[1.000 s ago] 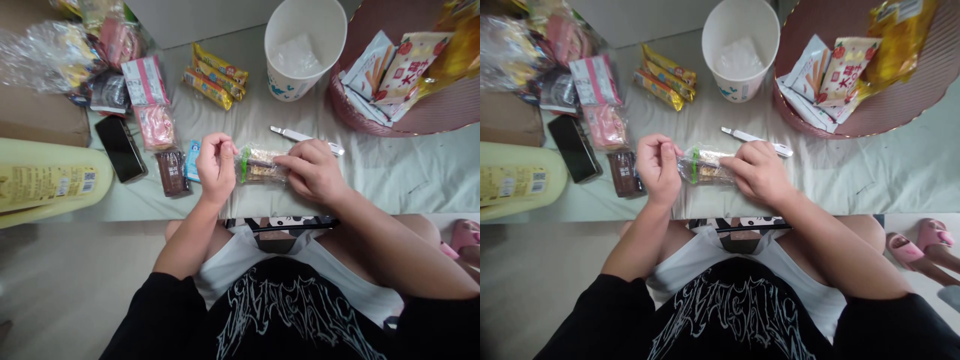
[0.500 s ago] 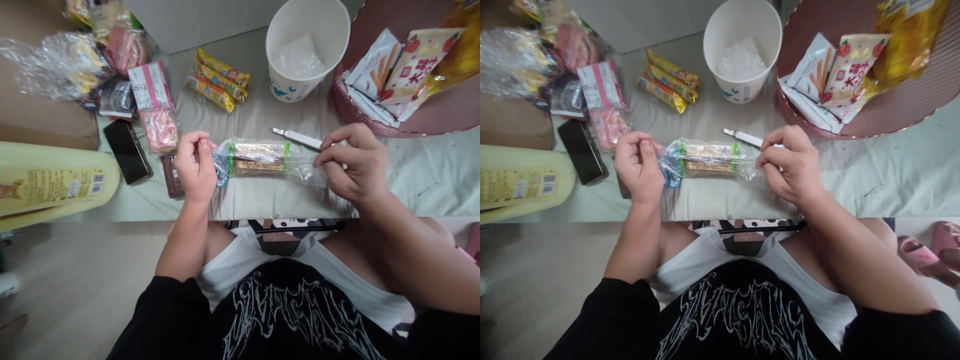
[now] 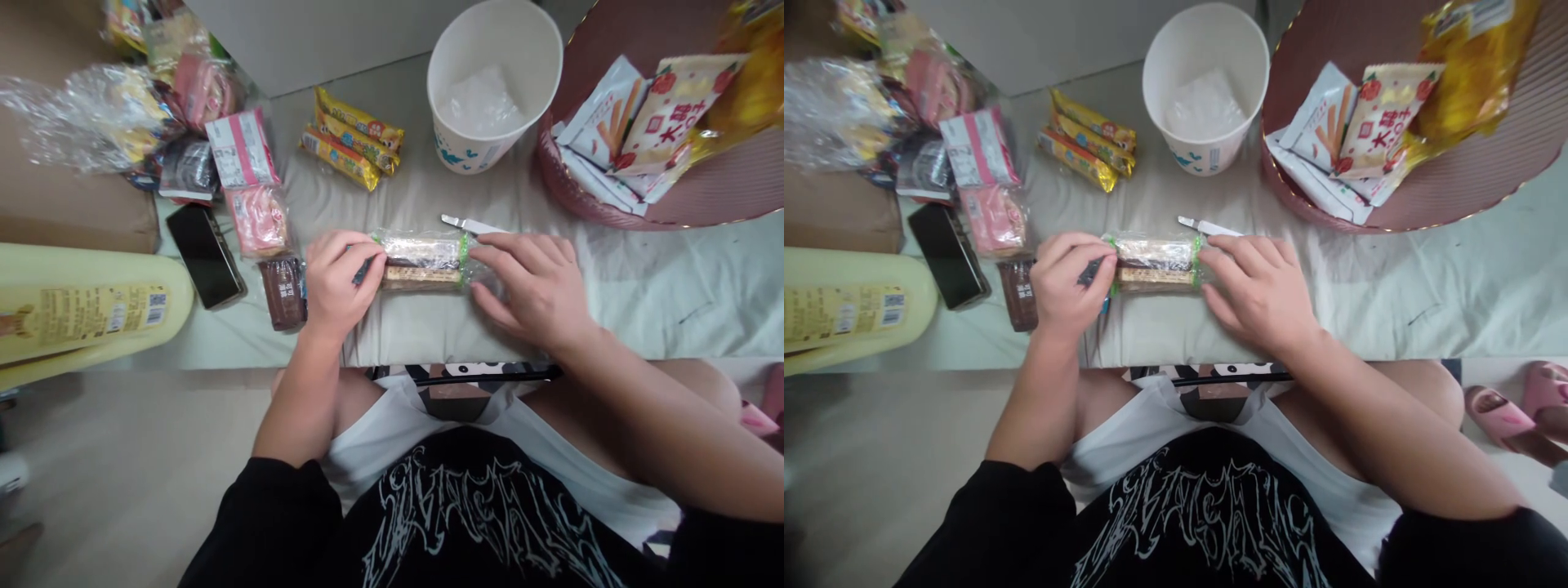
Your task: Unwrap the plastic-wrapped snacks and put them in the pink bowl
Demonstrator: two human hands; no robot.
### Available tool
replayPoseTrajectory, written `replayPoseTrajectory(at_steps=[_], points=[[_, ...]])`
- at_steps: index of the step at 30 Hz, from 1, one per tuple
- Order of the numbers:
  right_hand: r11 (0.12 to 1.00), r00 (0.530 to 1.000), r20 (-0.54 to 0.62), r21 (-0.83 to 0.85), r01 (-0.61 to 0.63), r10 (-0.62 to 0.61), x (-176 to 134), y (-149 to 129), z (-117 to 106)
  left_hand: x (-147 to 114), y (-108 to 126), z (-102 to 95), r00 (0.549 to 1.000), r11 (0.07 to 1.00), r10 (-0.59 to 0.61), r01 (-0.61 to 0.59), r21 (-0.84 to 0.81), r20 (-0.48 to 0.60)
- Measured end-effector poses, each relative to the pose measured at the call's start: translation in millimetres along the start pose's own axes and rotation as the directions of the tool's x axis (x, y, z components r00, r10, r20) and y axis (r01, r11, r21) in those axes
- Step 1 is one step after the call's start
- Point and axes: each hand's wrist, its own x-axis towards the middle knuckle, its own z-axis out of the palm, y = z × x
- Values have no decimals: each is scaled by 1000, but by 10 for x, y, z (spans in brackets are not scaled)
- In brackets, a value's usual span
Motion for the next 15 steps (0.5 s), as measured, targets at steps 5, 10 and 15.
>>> replayPoseTrajectory(at_steps=[5, 10, 15], points=[[999, 999, -41, -34, 30, -32, -26, 37, 26, -12, 58, -17, 976, 987, 115, -133, -87, -187], [998, 971, -230, 10, 68, -64, -49, 28, -26, -12, 165, -78, 902, 960, 260, -279, -5, -344], [977, 924, -348, 83, 196, -155, -15, 81, -163, -74, 313, -150, 866, 912, 388, -409, -1, -314]])
